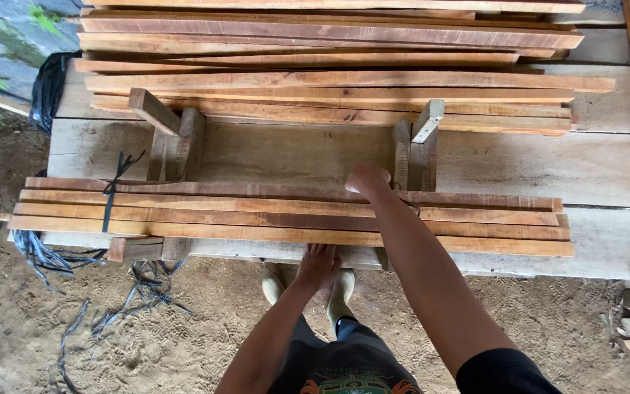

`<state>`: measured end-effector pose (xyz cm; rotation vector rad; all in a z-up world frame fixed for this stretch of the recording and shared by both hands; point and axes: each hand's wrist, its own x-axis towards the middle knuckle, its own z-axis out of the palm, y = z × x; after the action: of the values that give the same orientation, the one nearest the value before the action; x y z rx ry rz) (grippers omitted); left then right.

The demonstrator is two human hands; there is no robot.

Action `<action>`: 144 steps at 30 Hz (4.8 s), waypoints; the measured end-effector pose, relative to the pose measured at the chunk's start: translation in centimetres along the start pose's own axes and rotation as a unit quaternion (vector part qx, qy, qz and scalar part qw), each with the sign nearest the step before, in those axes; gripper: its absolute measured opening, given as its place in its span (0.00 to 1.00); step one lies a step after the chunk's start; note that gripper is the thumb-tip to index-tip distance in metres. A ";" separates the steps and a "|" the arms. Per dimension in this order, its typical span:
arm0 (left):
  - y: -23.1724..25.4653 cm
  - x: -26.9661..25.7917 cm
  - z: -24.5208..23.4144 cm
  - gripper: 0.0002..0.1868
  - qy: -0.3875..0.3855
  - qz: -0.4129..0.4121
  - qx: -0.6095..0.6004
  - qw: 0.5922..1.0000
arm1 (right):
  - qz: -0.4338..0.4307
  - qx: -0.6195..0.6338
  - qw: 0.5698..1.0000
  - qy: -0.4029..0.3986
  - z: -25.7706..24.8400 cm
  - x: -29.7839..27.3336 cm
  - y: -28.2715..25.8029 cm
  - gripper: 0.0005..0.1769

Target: Bundling long wooden strips together using plastic ties.

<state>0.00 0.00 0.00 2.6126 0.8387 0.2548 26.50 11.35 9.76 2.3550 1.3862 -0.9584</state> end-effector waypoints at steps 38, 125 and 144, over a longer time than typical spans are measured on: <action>13.7 -2.3 -13.5 0.24 -0.066 -0.069 -0.328 0.940 | -0.089 0.645 0.739 0.171 -7.4 -32.6 2.5 0.10; 9.8 15.0 -16.1 0.17 0.124 -0.195 -0.464 0.855 | -0.073 0.744 0.664 0.022 -5.1 -7.3 12.2 0.21; 12.5 13.9 -12.4 0.30 -0.033 -0.338 -0.561 0.755 | 0.020 0.511 0.817 0.266 -3.3 -0.4 1.9 0.25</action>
<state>14.16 2.65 17.17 1.1033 1.0715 0.3119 29.39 11.79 12.27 3.6647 1.0599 -1.3164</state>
